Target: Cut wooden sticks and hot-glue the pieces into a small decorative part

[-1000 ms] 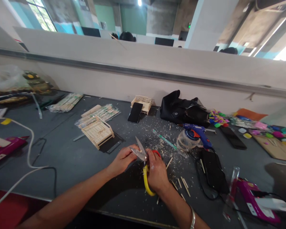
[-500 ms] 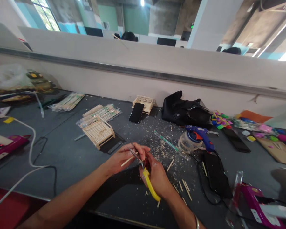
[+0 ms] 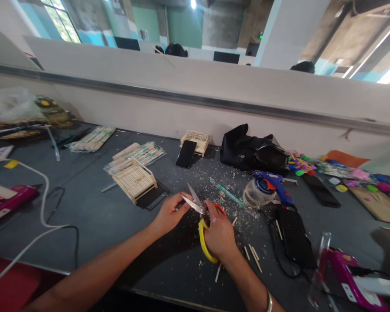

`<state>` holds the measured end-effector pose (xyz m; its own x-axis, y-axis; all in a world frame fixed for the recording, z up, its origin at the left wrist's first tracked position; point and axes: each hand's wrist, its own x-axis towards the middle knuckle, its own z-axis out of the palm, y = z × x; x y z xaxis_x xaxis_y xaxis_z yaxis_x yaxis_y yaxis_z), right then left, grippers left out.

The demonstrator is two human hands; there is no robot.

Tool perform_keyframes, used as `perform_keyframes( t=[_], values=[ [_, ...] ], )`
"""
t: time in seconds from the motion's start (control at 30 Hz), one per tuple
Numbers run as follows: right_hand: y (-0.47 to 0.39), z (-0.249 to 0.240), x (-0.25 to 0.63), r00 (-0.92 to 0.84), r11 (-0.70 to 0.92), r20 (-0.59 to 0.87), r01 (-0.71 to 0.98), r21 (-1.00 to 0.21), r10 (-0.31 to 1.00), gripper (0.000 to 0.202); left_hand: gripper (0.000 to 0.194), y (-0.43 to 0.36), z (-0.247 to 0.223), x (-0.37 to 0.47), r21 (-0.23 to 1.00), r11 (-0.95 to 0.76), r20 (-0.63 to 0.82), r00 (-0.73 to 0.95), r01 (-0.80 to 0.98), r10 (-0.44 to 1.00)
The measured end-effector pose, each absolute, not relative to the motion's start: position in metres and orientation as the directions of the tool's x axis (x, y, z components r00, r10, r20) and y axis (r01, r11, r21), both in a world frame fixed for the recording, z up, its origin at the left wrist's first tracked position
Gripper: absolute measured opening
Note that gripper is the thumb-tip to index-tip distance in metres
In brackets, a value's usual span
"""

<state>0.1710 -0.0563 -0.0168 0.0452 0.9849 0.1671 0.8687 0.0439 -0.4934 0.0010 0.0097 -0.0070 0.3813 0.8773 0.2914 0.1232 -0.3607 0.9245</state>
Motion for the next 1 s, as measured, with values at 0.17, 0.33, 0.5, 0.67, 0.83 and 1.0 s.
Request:
perform_keyframes(
  t=[0.17, 0.33, 0.5, 0.67, 0.83, 1.0],
  values=[
    [-0.058, -0.019, 0.168, 0.031, 0.061, 0.164, 0.850, -0.524, 0.986, 0.066, 0.018, 0.005, -0.008, 0.005, 0.948, -0.317, 0.277, 0.411, 0.030, 0.869],
    [-0.060, -0.023, 0.165, 0.026, 0.090, 0.212, 0.848, -0.522, 0.977, 0.070, 0.026, 0.001, -0.007, 0.006, 0.947, -0.321, 0.298, 0.367, 0.000, 0.881],
    [-0.065, -0.025, 0.164, -0.012, 0.122, 0.211, 0.846, -0.518, 0.977, 0.076, 0.036, -0.004, -0.008, 0.009, 0.952, -0.305, 0.298, 0.348, -0.036, 0.889],
    [-0.065, -0.018, 0.164, -0.051, 0.129, 0.161, 0.844, -0.520, 0.986, 0.075, 0.042, -0.005, -0.007, 0.009, 0.958, -0.283, 0.283, 0.360, -0.055, 0.889],
    [-0.064, -0.014, 0.162, -0.030, 0.093, 0.141, 0.882, -0.462, 0.990, 0.067, 0.041, -0.004, -0.008, 0.008, 0.958, -0.286, 0.266, 0.368, 0.001, 0.891],
    [-0.064, -0.020, 0.162, -0.020, 0.086, 0.159, 0.901, -0.424, 0.987, 0.066, 0.040, -0.003, -0.010, 0.007, 0.958, -0.286, 0.252, 0.384, 0.033, 0.888]
  ],
)
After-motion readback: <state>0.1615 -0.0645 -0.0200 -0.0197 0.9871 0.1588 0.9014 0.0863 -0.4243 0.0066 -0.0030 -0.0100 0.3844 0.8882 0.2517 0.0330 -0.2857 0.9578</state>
